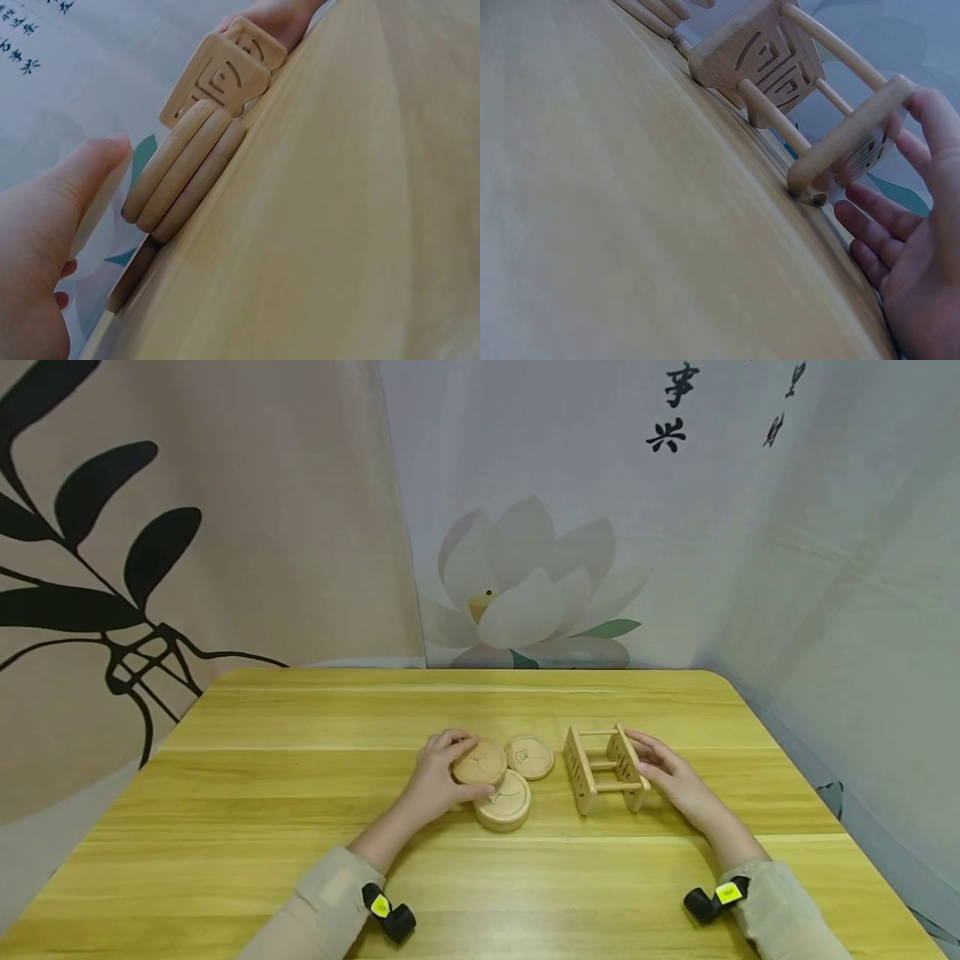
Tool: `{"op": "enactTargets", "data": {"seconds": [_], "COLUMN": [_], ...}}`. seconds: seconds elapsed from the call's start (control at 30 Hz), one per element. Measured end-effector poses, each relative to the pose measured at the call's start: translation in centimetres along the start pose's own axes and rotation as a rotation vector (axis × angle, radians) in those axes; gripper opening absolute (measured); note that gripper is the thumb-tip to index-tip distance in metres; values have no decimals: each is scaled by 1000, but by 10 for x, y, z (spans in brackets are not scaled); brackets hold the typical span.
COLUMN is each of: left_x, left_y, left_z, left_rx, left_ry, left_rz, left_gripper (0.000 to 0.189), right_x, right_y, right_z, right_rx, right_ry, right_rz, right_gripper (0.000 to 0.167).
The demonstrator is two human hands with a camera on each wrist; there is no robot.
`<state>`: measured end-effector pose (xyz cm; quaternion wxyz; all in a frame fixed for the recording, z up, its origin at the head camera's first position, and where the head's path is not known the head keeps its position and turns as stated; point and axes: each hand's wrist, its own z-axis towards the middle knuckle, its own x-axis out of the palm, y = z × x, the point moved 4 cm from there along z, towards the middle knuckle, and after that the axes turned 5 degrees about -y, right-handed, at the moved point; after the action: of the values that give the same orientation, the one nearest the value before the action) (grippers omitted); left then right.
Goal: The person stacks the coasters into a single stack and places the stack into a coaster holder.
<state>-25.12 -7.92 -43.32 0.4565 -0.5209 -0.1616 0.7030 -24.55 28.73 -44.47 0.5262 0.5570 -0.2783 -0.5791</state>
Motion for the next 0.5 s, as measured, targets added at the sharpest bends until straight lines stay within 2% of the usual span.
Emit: {"op": "enactTargets", "data": {"seconds": [0.5], "left_x": [6], "left_y": [-13], "left_z": [-5], "left_rx": [25], "left_ry": [35], "left_rz": [-1], "left_gripper": [83], "right_x": [0], "right_y": [-1], "right_z": [1], "right_rx": [-5], "right_ry": [-1], "right_rz": [-1], "right_gripper": [50]}}
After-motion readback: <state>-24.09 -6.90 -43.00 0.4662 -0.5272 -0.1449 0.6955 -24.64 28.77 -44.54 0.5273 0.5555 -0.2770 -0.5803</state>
